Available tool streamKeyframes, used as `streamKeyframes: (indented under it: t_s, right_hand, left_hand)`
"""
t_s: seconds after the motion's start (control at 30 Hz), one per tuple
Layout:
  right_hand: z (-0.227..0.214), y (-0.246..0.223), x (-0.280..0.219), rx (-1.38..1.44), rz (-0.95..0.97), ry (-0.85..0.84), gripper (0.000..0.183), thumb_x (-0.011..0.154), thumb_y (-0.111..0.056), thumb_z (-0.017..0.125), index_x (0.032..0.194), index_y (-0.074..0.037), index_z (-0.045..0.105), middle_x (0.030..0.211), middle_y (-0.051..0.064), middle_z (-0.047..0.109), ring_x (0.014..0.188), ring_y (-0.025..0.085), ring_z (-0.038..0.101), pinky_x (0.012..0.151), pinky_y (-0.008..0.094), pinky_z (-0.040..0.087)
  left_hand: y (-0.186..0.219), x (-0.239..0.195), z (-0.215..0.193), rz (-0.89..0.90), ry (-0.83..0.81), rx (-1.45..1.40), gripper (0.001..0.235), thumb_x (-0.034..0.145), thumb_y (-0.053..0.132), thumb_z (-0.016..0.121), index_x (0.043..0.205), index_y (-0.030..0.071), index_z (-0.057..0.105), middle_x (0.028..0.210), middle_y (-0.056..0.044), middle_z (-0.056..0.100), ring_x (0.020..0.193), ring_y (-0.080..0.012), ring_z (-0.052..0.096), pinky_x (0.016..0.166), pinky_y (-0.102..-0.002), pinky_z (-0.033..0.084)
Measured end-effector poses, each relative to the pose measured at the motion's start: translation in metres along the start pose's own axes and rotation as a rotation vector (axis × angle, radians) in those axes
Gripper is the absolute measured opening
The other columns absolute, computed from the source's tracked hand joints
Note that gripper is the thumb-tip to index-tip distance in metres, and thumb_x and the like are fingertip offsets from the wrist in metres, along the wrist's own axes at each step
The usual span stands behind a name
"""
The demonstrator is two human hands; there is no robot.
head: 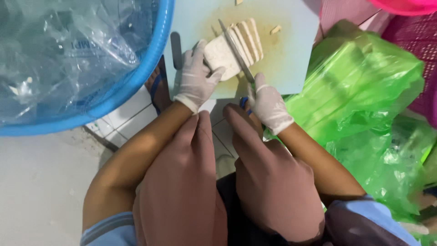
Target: The person slices a block of tofu into thin strips and then dices them into small cubes on a cutting board. The diced tofu is transferred into a metal bowl. The person repeats the process with another block of tofu.
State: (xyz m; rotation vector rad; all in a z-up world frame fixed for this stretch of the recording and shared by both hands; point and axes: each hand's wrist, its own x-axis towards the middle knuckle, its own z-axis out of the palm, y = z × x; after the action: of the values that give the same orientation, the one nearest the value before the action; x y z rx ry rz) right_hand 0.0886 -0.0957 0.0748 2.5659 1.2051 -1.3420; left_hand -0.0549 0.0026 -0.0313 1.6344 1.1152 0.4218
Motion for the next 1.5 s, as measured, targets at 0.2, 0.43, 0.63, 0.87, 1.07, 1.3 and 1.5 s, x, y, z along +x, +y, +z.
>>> streamKeyframes:
  t_s: [0.2, 0.43, 0.63, 0.87, 1.07, 1.3, 1.5]
  right_hand:
    - [0.031, 0.046, 0.039, -0.045, -0.117, 0.091, 0.021, 0.100, -0.026, 0.040, 0.106, -0.006, 0.038, 0.064, 0.020, 0.059, 0.056, 0.044, 0.057, 0.055, 0.055, 0.043]
    - [0.018, 0.029, 0.004, 0.013, -0.153, 0.123, 0.018, 0.098, -0.023, 0.041, 0.104, -0.007, 0.036, 0.054, 0.017, 0.049, 0.047, 0.043, 0.049, 0.047, 0.051, 0.036]
    - [0.018, -0.001, 0.008, -0.018, 0.054, 0.023, 0.019, 0.106, -0.022, 0.035, 0.099, -0.005, 0.038, 0.061, 0.012, 0.058, 0.051, 0.033, 0.056, 0.047, 0.046, 0.048]
    - [0.028, 0.032, 0.027, -0.015, -0.214, 0.177, 0.022, 0.098, -0.024, 0.042, 0.110, -0.006, 0.043, 0.074, 0.022, 0.059, 0.062, 0.047, 0.057, 0.058, 0.055, 0.042]
    - [0.023, 0.028, 0.006, 0.040, -0.155, 0.129, 0.013, 0.101, -0.018, 0.043, 0.106, -0.006, 0.041, 0.057, 0.007, 0.051, 0.043, 0.026, 0.050, 0.039, 0.041, 0.042]
    - [0.013, -0.002, 0.006, 0.005, -0.033, -0.037, 0.013, 0.103, -0.017, 0.038, 0.105, -0.005, 0.039, 0.065, 0.011, 0.055, 0.052, 0.029, 0.055, 0.048, 0.042, 0.046]
    - [0.040, 0.038, 0.041, 0.015, -0.251, 0.101, 0.025, 0.097, -0.023, 0.042, 0.115, -0.006, 0.041, 0.078, 0.027, 0.062, 0.070, 0.050, 0.058, 0.061, 0.057, 0.042]
  left_hand:
    - [0.005, 0.002, -0.001, -0.020, 0.028, -0.064, 0.071, 0.073, 0.018, 0.078, 0.133, 0.006, 0.041, 0.122, -0.017, 0.041, 0.098, -0.0252, 0.063, 0.079, -0.027, 0.062]
    - [0.001, -0.001, 0.001, 0.019, 0.044, -0.109, 0.064, 0.076, 0.019, 0.079, 0.125, 0.003, 0.042, 0.118, -0.015, 0.043, 0.079, -0.0206, 0.064, 0.067, -0.026, 0.061]
    - [0.015, 0.001, -0.009, 0.055, 0.049, 0.069, 0.054, 0.072, 0.023, 0.078, 0.113, 0.006, 0.048, 0.102, -0.014, 0.051, 0.096, -0.0301, 0.052, 0.077, -0.041, 0.048]
    - [0.008, 0.001, -0.002, 0.070, 0.056, -0.017, 0.058, 0.071, 0.020, 0.079, 0.118, 0.005, 0.047, 0.104, -0.014, 0.050, 0.094, -0.0286, 0.054, 0.080, -0.038, 0.049]
    - [0.010, -0.001, -0.002, -0.062, 0.052, -0.149, 0.055, 0.073, 0.014, 0.080, 0.114, 0.011, 0.045, 0.112, -0.011, 0.045, 0.057, -0.0146, 0.064, 0.059, -0.026, 0.057]
    - [0.011, -0.003, -0.006, -0.001, 0.056, 0.004, 0.049, 0.072, 0.018, 0.081, 0.107, 0.009, 0.047, 0.105, -0.011, 0.050, 0.078, -0.0190, 0.060, 0.063, -0.028, 0.057]
    - [0.016, -0.001, -0.012, 0.084, 0.106, 0.053, 0.046, 0.070, 0.021, 0.074, 0.106, 0.008, 0.049, 0.101, -0.012, 0.050, 0.092, -0.0290, 0.054, 0.075, -0.039, 0.047]
